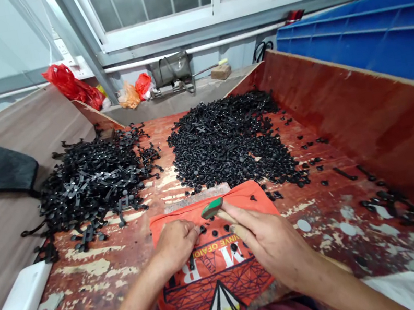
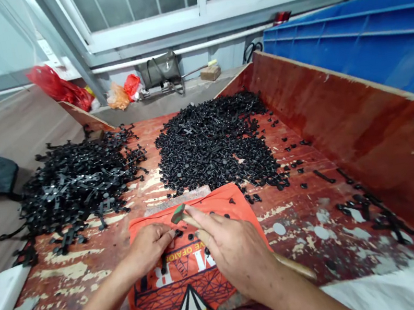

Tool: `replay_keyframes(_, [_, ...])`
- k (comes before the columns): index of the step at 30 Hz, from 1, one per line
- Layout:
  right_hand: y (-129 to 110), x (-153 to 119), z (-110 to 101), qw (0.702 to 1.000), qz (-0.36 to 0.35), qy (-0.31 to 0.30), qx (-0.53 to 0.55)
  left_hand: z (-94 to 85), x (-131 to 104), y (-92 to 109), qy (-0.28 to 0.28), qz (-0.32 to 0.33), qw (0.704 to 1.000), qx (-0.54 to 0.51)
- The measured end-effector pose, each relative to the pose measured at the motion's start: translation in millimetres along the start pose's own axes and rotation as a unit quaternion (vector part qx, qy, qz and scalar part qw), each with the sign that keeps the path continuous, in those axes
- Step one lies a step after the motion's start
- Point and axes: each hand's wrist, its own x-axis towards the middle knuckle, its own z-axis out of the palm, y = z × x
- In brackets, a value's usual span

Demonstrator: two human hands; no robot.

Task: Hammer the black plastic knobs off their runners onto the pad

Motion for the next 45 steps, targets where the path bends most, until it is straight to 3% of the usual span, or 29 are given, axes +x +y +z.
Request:
replay_keyframes(6, [5,1,-3,1.0,0.002,-0.014,-0.015,1.0,0,-2,0.011,0.014,1.0,-0.025])
replay_keyframes(14, [10,-3,0,0.999,0.016,-0.028,-0.03,9.6,-2,-3,0.051,0.056,0.997,0.023])
replay_keyframes(19, [6,-6,12,0.999,-0.026,0.021,-0.025,13.3,-4,-4,0.066,0.058,0.995,0.037])
replay_keyframes(24, [5,-3,24,0.994,-0.021,-0.051,-0.091,11.2,-6,-2,0.059,0.056,0.995,0.053])
replay_keyframes(28, [5,-1,24,0.998,-0.025,0.006,-0.061,10.3,-6,-2,0.058,0.054,0.995,0.064])
replay_keyframes(32, [3,1,23,0.989,-0.004,-0.071,-0.128,12.0,-7,-3,0.058,0.052,0.993,0.09])
replay_keyframes(36, [-1,6,23,0.991,0.008,-0.06,-0.118,14.2,-7,-2,0.061,0.051,0.992,0.095])
replay_keyframes(38, [-1,8,22,0.987,0.027,-0.087,-0.129,12.0,-8,-2,0.059,0.05,0.993,0.088])
replay_keyframes(41, [2,11,16,0.994,0.035,-0.082,-0.067,0.9,-11,-1,0.051,0.049,0.998,-0.001])
replay_keyframes(45, [17,8,-4,0.997,0.049,0.023,0.058,-18.9,-17,8,0.004,0.019,0.966,-0.256])
